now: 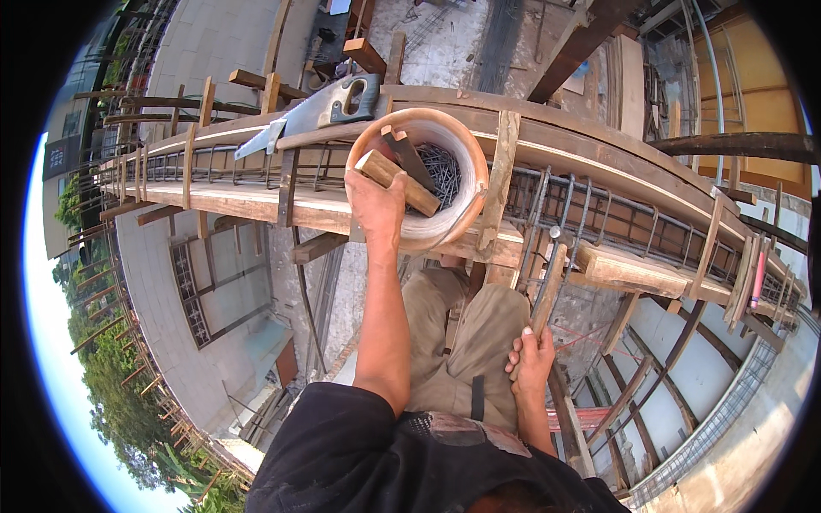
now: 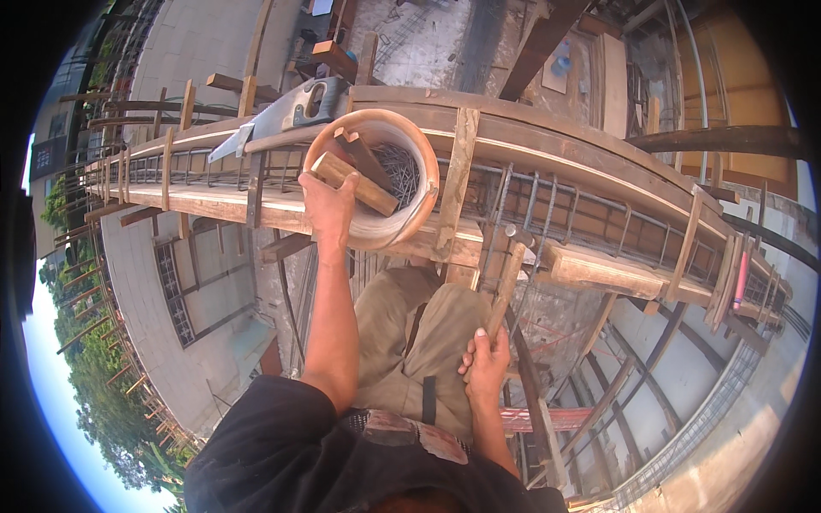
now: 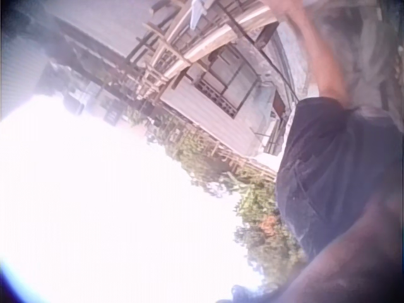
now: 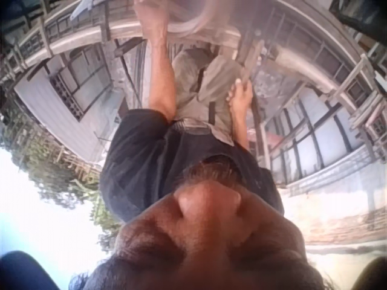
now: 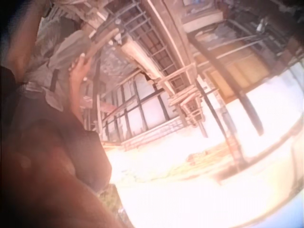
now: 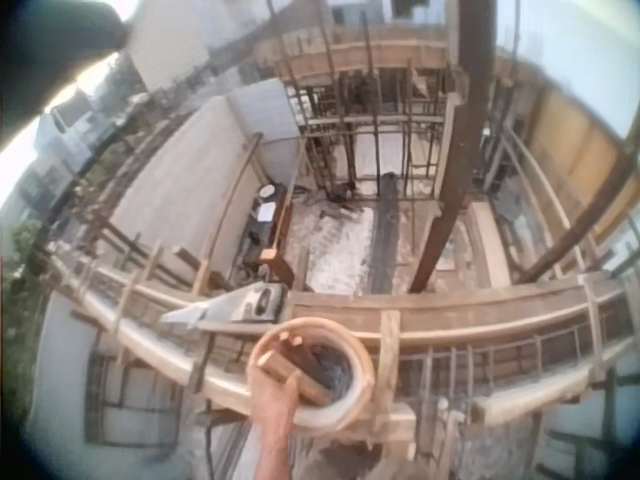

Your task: The person secures wooden boards to a concrete and rebar beam structure by picking nails from a bucket and driving them into the wood with a hammer.

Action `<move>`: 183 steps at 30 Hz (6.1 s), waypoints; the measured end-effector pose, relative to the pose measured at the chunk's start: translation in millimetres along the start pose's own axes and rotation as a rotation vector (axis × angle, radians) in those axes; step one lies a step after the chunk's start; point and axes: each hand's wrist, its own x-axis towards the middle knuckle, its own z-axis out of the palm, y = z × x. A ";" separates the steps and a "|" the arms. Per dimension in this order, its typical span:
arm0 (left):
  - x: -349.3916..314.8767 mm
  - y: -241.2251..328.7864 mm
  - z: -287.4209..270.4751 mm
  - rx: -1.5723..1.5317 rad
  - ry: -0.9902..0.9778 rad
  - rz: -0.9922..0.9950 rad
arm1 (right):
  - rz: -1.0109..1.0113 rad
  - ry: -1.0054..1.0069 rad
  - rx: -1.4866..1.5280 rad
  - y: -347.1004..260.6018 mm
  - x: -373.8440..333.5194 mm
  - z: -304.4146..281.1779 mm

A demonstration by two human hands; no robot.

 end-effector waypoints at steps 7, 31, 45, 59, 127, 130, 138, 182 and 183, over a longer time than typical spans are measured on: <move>8.8 2.6 43.0 -0.495 0.107 -0.154 | -0.011 -0.012 -0.010 -0.5 -1.3 1.3; -58.7 78.3 1.1 -0.455 -0.014 1.143 | 0.003 -0.014 0.016 7.2 5.1 -1.9; -44.7 59.7 14.5 -0.221 -0.384 0.983 | 0.020 -0.026 -0.012 1.7 6.7 -3.7; -19.3 91.0 -81.6 -0.356 -0.096 0.989 | 0.047 -0.009 -0.015 0.4 8.1 -3.6; 163.0 -213.5 -56.0 -0.761 0.219 -0.381 | 0.112 0.000 -0.048 -2.8 12.9 -1.3; 156.2 -221.7 -52.8 -0.830 0.193 -0.375 | 0.112 0.000 -0.057 -3.3 12.5 -0.6; 148.3 -208.6 -46.2 -0.445 0.228 -0.448 | 0.106 -0.009 -0.068 -2.8 13.9 -3.0; 54.4 -46.7 14.1 0.553 -0.752 1.191 | 0.169 -0.016 -0.053 -2.8 18.0 -6.9; 56.4 -50.1 24.0 0.552 -0.751 1.195 | 0.166 -0.014 -0.050 -2.8 18.1 -7.4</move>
